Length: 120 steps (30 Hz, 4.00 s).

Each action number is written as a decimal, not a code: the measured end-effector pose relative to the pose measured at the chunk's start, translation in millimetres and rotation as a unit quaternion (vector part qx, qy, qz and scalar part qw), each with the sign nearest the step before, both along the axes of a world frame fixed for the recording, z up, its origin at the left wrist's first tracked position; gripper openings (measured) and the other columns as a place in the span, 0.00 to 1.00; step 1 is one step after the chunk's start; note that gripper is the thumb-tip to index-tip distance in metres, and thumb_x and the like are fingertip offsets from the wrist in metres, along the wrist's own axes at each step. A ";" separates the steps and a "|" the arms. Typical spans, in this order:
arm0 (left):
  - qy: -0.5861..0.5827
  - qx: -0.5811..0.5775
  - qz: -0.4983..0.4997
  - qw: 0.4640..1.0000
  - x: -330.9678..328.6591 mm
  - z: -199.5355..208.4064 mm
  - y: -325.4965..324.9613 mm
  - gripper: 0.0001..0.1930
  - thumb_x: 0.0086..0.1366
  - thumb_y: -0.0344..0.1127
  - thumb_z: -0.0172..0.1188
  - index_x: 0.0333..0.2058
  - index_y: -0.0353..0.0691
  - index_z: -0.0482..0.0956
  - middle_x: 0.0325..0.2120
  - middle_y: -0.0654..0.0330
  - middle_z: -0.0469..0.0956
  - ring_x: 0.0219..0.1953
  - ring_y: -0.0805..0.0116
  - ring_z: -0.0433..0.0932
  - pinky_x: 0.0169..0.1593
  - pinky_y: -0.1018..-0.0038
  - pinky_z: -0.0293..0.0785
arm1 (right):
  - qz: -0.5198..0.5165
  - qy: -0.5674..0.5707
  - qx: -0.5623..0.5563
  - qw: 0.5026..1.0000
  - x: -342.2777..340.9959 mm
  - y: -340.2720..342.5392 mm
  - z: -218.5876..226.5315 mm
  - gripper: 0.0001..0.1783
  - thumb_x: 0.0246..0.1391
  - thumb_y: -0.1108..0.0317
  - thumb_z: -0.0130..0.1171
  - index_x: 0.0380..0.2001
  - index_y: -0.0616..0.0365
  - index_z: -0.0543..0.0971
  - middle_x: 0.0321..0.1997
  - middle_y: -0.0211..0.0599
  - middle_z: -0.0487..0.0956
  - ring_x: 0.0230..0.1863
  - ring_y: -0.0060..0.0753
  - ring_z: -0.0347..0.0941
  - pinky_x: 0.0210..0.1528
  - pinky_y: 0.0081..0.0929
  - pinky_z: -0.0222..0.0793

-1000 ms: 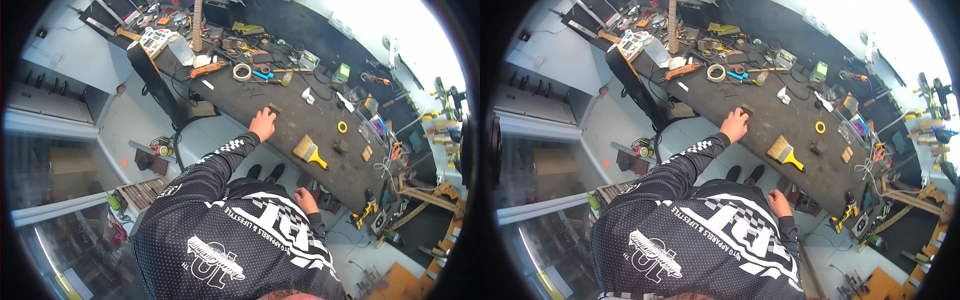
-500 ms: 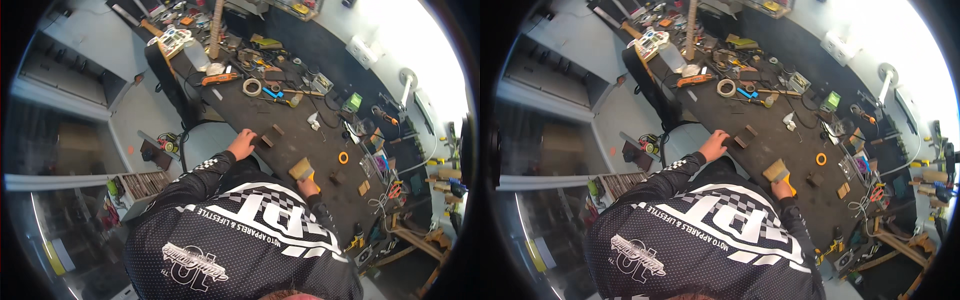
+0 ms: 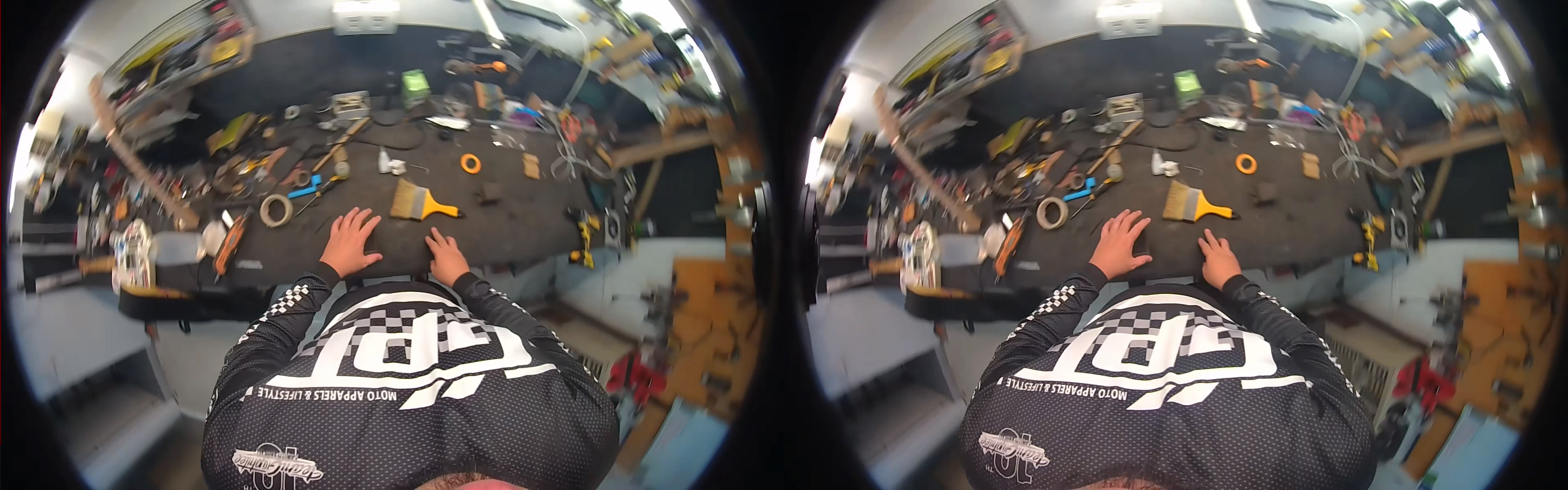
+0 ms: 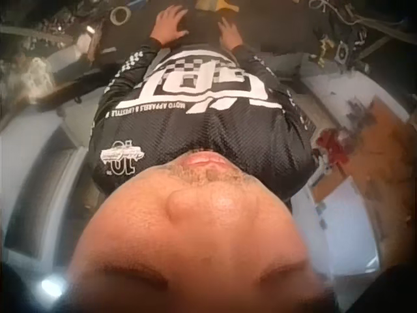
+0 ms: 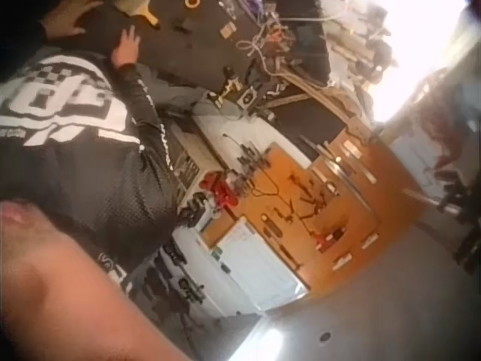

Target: The person handles a power adapter and cable, picks up a red power tool to adjust it, and moves a wooden board to the workbench.

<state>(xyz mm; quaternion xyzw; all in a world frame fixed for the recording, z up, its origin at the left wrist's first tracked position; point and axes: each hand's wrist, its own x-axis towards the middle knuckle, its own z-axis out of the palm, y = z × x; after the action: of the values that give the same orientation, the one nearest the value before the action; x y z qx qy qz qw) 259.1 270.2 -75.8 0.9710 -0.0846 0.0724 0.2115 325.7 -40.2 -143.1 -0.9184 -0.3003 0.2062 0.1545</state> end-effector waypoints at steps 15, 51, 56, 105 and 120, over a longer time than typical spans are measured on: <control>0.151 0.015 -0.100 0.983 18.0 -34.9 35.0 0.40 0.53 0.45 0.76 0.64 0.45 0.73 0.66 0.49 0.69 0.66 0.46 0.68 0.63 0.51 0.71 | -0.424 0.021 0.023 0.905 -154.8 -63.9 -65.6 0.29 0.48 0.74 0.65 0.58 0.57 0.79 0.69 0.49 0.73 0.69 0.56 0.69 0.70 0.46 0.68; 0.262 -0.547 -0.634 0.480 92.5 374.2 -421.9 0.10 0.60 0.26 0.62 0.40 0.42 0.75 0.41 0.58 0.72 0.41 0.63 0.72 0.45 0.72 0.69 | -0.363 0.213 -0.012 0.907 -347.0 -352.3 -203.8 0.04 0.51 0.73 0.61 0.26 0.61 0.83 0.27 0.49 0.83 0.33 0.49 0.86 0.41 0.44 0.82; 0.321 -0.535 -0.676 0.392 82.2 375.0 -432.3 0.07 0.61 0.28 0.63 0.36 0.43 0.74 0.37 0.58 0.72 0.38 0.63 0.72 0.42 0.71 0.68 | -0.426 0.229 -0.042 0.874 -395.2 -315.1 -230.2 0.07 0.51 0.72 0.63 0.32 0.60 0.87 0.32 0.52 0.85 0.37 0.54 0.85 0.43 0.45 0.82; 0.085 0.276 -0.957 -0.002 -305.0 58.4 -498.4 0.16 0.66 0.37 0.64 0.50 0.37 0.79 0.47 0.48 0.81 0.53 0.45 0.80 0.57 0.56 0.76 | -0.880 -0.222 0.315 -0.279 -476.8 148.7 17.9 0.13 0.72 0.67 0.46 0.49 0.59 0.79 0.24 0.33 0.77 0.20 0.25 0.73 0.23 0.27 0.71; 0.203 0.256 -0.926 0.190 -281.0 25.0 -595.9 0.16 0.66 0.38 0.63 0.49 0.38 0.81 0.47 0.47 0.81 0.52 0.43 0.80 0.57 0.55 0.76 | -0.906 -0.247 0.343 -0.024 -622.1 -67.3 28.7 0.12 0.68 0.73 0.49 0.49 0.62 0.78 0.37 0.37 0.82 0.32 0.27 0.77 0.38 0.27 0.77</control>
<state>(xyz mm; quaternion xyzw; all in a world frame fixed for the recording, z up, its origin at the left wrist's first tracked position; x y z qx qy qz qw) -21.9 -325.7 -50.8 0.1745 -0.8908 -0.4006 -0.1243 -296.4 -107.5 -114.4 0.2483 -0.7304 0.4746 -0.4239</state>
